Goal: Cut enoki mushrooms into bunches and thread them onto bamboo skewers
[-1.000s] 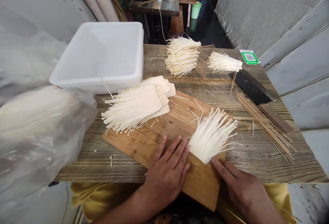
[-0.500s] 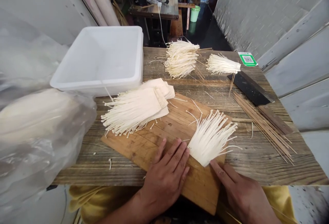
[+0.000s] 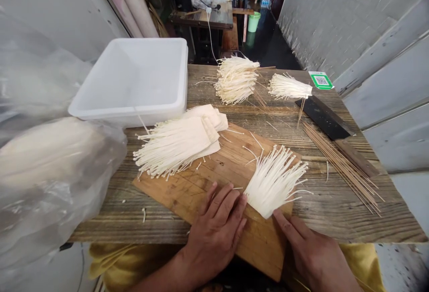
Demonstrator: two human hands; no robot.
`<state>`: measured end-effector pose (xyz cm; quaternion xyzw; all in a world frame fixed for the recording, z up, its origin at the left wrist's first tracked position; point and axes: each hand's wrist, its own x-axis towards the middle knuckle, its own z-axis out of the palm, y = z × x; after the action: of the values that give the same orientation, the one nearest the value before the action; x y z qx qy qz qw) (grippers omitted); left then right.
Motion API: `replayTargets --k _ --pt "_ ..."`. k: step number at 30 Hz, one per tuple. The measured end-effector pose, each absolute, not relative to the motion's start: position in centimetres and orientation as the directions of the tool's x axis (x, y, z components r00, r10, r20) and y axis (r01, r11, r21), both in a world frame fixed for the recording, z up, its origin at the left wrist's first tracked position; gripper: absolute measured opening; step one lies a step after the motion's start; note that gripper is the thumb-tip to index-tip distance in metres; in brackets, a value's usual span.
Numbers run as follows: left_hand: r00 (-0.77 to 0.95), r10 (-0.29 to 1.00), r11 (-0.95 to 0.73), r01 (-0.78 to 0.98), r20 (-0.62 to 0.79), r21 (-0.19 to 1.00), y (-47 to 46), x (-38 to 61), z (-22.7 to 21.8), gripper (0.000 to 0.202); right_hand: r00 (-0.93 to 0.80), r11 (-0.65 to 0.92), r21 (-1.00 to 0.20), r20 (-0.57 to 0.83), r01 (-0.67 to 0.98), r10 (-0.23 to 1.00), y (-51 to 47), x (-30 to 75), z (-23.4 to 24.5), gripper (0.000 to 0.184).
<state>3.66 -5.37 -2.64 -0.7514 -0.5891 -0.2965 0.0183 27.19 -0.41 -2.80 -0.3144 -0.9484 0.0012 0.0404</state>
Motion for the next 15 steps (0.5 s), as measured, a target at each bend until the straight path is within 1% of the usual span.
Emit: replayTargets --k 4,10,15 --pt "0.126 0.888 -0.302 0.885 0.443 0.354 -5.3 3.6 -2.6 0.034 -0.803 0.809 -0.039 0.109 0.586 0.586 -0.3 27.1 -2.9 0.053" --pt "0.141 0.893 -0.312 0.878 0.427 0.363 -5.3 3.5 -2.4 0.035 -0.789 0.806 -0.081 0.169 0.586 0.590 0.0 26.4 -2.1 0.047" --pt "0.117 0.906 -0.293 0.868 0.408 0.401 -5.3 3.4 -2.2 0.036 -0.790 0.809 -0.132 0.174 0.573 0.588 0.3 26.2 -1.9 0.042"
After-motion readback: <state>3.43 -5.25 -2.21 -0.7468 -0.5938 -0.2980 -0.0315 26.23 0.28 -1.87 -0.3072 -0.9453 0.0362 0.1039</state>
